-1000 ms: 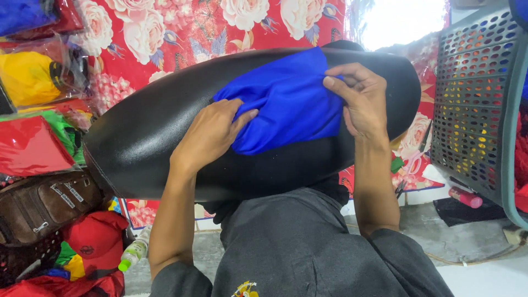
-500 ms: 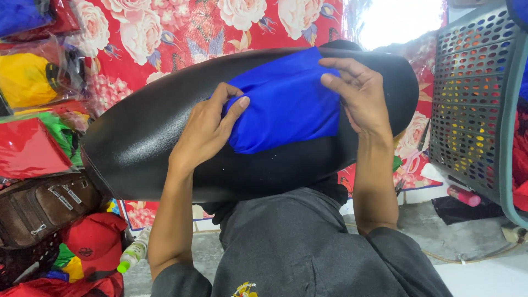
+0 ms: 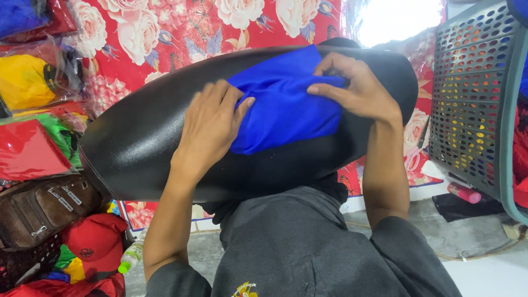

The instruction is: Fitting a blue fabric cover onto a black motorcycle seat, smoothing it with a sponge, and packaging it in a plastic bag.

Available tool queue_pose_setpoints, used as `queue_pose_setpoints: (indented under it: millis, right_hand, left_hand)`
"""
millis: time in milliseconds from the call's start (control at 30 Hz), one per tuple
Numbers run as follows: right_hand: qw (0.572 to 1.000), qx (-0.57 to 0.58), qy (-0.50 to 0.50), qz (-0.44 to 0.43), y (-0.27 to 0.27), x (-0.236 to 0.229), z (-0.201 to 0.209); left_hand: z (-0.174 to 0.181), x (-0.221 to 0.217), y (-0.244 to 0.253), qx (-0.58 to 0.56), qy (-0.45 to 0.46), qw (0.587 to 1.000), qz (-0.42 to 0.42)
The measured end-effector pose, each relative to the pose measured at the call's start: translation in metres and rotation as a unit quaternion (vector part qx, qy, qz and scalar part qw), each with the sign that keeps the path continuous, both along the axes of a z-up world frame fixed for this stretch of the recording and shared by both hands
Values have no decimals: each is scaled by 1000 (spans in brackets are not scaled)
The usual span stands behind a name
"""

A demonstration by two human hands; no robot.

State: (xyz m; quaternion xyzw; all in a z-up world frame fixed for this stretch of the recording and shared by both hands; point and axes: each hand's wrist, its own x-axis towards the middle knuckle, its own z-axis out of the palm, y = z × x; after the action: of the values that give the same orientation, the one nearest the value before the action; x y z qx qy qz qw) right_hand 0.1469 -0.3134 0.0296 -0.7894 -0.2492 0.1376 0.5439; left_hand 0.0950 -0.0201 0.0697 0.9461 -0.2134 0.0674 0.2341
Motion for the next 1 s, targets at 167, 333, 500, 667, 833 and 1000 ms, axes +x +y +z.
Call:
queue_pose_setpoints:
  millis: [167, 333, 500, 667, 833, 1000]
  right_hand:
    - [994, 29, -10, -106, 16, 14, -21]
    - [987, -29, -10, -157, 34, 8, -20]
    - [971, -38, -55, -228, 51, -3, -15]
    - [943, -57, -158, -288, 60, -6, -17]
    - [960, 3, -80, -266, 49, 8, -36]
    - [954, 88, 97, -271, 26, 6, -38]
  left_hand:
    - [-23, 10, 4, 95, -42, 994, 31]
    - [-34, 19, 6, 84, -4, 995, 55]
    - [-40, 16, 4, 68, -8, 995, 70]
    - [-53, 13, 1, 101, -92, 988, 73]
    - [-54, 15, 1, 105, -90, 988, 68]
    - [-54, 13, 0, 107, -87, 988, 76]
